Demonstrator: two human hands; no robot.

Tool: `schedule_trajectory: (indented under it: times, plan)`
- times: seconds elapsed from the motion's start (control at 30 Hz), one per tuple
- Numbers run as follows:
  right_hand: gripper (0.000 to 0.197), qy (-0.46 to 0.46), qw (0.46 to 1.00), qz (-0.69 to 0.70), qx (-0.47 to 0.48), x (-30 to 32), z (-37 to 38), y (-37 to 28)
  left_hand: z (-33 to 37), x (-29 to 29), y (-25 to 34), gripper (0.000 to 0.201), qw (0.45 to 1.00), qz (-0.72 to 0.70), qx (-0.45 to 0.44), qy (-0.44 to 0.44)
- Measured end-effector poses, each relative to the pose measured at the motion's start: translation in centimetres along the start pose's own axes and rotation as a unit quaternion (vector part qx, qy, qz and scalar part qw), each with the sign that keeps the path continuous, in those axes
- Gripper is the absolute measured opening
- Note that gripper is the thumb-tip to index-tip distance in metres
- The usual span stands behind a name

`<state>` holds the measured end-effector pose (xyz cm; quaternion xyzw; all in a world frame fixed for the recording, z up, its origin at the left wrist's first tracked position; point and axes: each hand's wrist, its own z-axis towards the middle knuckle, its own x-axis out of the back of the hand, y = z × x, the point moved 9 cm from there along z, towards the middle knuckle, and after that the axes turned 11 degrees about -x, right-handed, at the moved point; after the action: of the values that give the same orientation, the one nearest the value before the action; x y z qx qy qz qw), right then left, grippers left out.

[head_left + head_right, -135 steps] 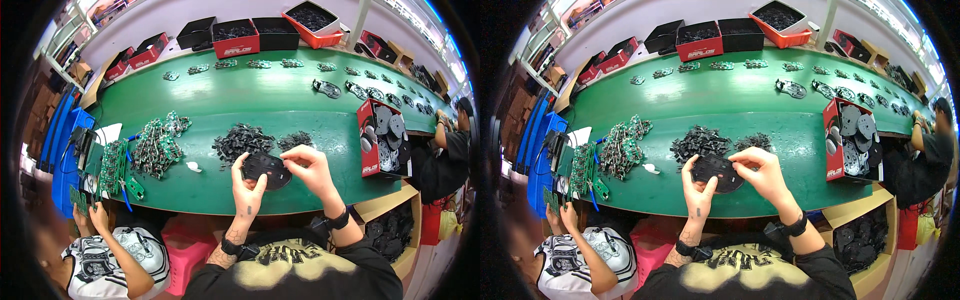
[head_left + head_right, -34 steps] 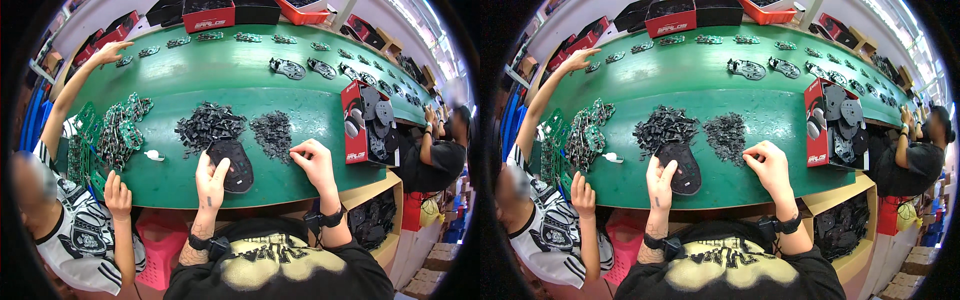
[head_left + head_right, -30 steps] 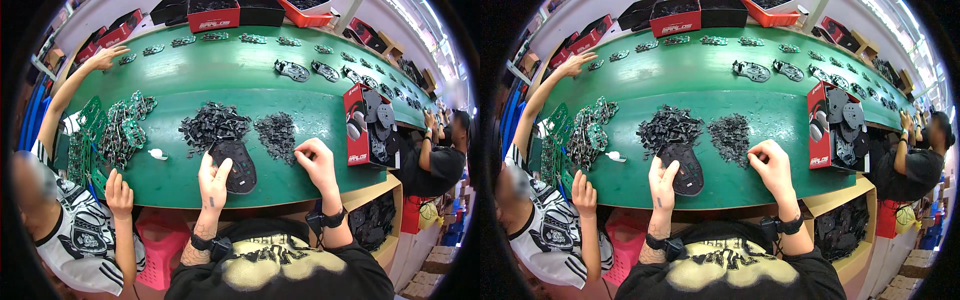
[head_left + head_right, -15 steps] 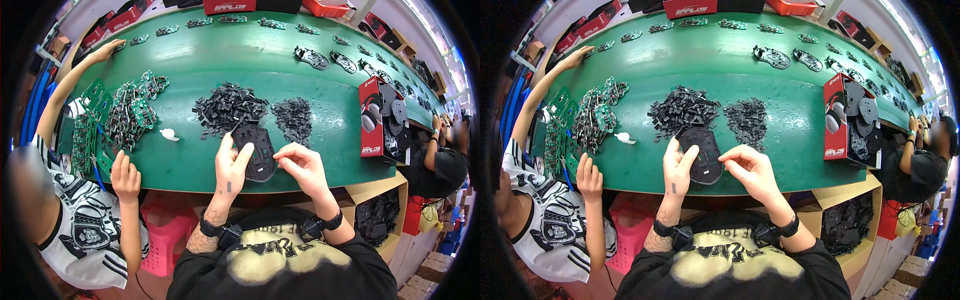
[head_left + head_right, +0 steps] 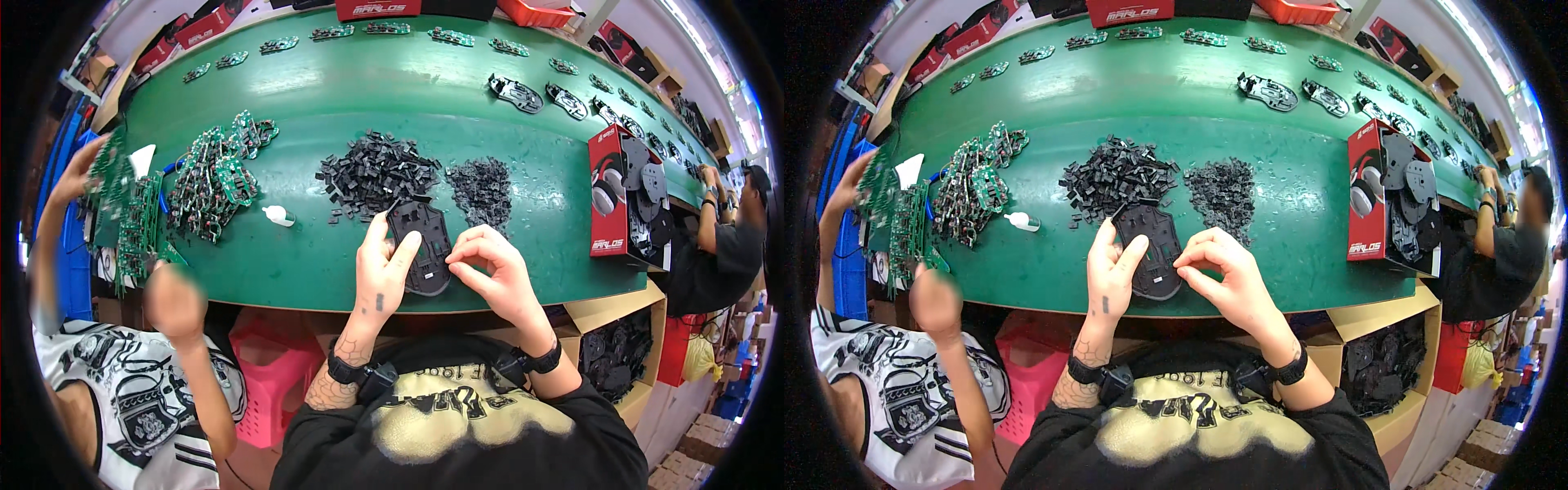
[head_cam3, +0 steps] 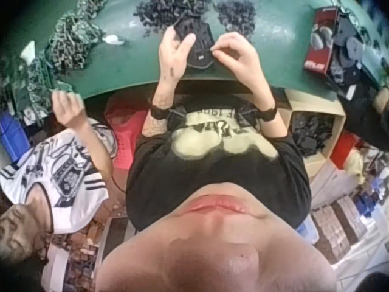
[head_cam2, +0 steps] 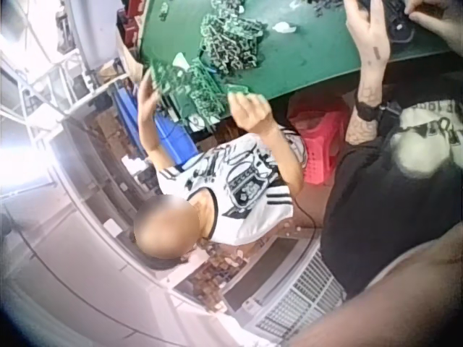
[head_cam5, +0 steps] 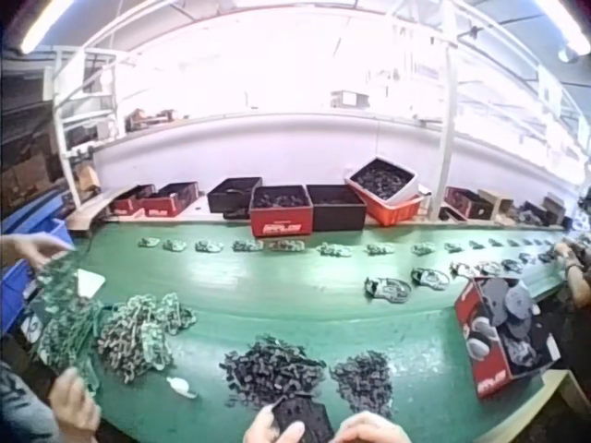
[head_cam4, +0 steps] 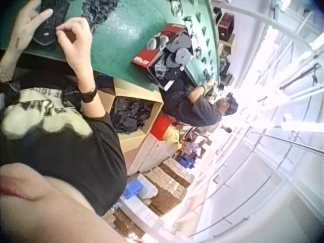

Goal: The person repeatedly picks up a black plastic housing and small black components from a green table, inserts the components into the housing, and places the assembled unit into a red box. The person handles the items one at a time throughout the clip.

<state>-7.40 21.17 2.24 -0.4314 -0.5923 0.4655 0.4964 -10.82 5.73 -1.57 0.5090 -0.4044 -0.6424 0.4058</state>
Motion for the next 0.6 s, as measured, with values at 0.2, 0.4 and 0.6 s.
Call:
schedule_trajectory:
  times: [0.2, 0.4, 0.6]
  plan:
    - [0.012, -0.008, 1.000, -0.008, 0.011, 0.1, -0.2, 0.0, -0.3, 0.1, 0.2, 0.032, 0.998, 0.058, 0.021, -0.005]
    - [0.012, 0.039, 0.994, -0.091, 0.044, -0.2, -0.2, -0.7, -0.2, -0.4, 0.4, 0.031, 1.000, 0.019, 0.009, 0.011]
    - [0.013, 0.042, 0.995, -0.077, 0.054, -0.3, -0.4, -0.5, -0.3, 0.3, -0.4, 0.034, 1.000, 0.023, 0.019, -0.005]
